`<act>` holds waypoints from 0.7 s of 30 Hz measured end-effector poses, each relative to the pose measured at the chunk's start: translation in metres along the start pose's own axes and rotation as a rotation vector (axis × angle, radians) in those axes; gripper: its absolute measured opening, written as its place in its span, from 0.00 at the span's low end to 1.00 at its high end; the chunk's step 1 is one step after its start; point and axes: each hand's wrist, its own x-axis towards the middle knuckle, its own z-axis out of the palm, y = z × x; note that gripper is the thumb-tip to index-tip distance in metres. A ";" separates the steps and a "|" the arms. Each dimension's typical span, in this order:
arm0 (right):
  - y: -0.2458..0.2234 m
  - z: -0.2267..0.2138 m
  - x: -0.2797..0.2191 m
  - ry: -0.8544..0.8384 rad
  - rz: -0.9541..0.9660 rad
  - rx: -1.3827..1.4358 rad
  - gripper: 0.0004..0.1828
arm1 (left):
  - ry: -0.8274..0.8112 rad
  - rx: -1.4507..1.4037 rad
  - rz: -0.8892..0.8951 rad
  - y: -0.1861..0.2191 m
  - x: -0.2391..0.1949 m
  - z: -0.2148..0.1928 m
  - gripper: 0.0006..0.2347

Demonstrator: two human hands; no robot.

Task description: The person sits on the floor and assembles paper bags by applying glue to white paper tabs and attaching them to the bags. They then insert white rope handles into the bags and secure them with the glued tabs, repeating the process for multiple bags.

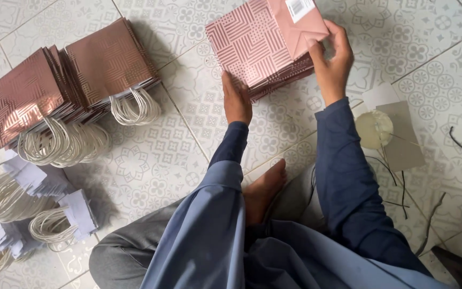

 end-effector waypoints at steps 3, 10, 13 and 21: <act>0.027 0.049 -0.022 0.106 0.572 0.903 0.39 | -0.022 -0.016 -0.025 -0.005 0.000 0.001 0.29; -0.025 0.077 -0.039 -0.369 0.363 0.249 0.21 | 0.176 0.001 0.042 -0.007 -0.015 -0.086 0.34; -0.122 0.071 -0.024 -0.759 -0.039 0.230 0.18 | 0.237 -0.140 0.021 0.039 -0.055 -0.200 0.36; -0.129 0.235 -0.108 -1.185 -0.061 -0.042 0.34 | 0.511 -0.870 -0.734 -0.056 -0.207 -0.276 0.30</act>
